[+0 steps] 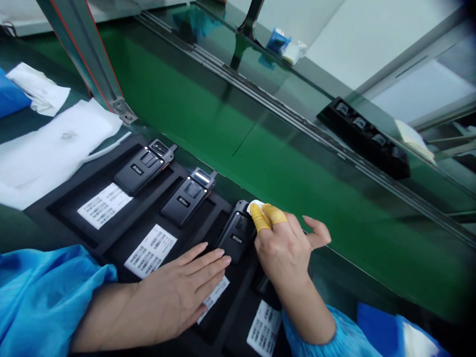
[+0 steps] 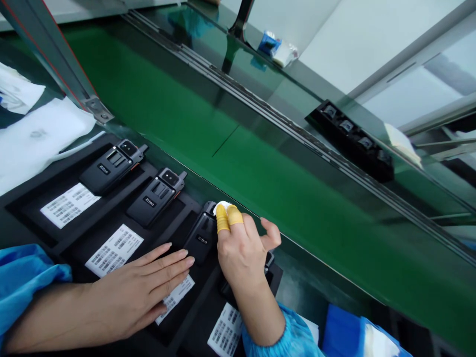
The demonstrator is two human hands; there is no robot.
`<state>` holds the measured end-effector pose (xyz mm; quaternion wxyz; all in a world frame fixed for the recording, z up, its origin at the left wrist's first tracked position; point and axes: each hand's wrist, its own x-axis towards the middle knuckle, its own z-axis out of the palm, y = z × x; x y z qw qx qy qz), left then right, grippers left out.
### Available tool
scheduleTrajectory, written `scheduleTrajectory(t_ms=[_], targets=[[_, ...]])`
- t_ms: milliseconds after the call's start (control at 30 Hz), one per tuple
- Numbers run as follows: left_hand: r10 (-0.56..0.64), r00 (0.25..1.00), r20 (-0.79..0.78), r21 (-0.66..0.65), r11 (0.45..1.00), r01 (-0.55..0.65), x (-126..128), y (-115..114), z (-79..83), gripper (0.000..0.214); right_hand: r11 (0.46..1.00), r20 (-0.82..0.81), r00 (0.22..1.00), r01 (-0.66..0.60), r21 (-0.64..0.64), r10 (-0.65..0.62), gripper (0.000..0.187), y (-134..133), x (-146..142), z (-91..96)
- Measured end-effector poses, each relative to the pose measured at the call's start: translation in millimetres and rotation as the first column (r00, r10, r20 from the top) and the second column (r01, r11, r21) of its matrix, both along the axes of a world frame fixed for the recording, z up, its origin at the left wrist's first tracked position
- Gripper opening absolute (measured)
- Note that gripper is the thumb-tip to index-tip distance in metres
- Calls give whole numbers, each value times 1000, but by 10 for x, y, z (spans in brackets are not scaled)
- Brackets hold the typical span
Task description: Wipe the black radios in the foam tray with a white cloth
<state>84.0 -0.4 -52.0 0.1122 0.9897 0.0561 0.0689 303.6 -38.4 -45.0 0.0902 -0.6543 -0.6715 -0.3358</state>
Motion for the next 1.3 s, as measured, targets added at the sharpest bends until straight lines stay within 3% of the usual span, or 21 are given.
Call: scheduleTrajectory(t_ms=[333, 533, 600, 767, 967, 1300], targets=[[19, 999, 40, 2, 1000, -19, 7, -29, -53, 43, 998, -107, 994, 39, 40, -34, 24, -178, 8, -95], [15, 999, 28, 21, 1000, -16, -15, -13, -4, 42, 992, -101, 991, 94, 81, -86, 20, -248, 111, -27], [0, 1000, 18, 23, 1000, 0, -19, -12, -3, 43, 993, -97, 993, 76, 91, -67, 20, -209, 84, 2], [-2, 1000, -14, 28, 1000, 2, -12, -11, -4, 43, 998, -59, 996, -63, -23, 61, 22, -32, -62, -11], [-10, 999, -35, 7, 1000, 10, 0, 2, -4, 43, 991, -136, 990, -46, -124, 29, 27, -69, -37, -79], [-5, 1000, -6, 5, 1000, 5, -4, 0, -4, 44, 998, -117, 992, -47, -49, 41, 27, -214, 134, -158]])
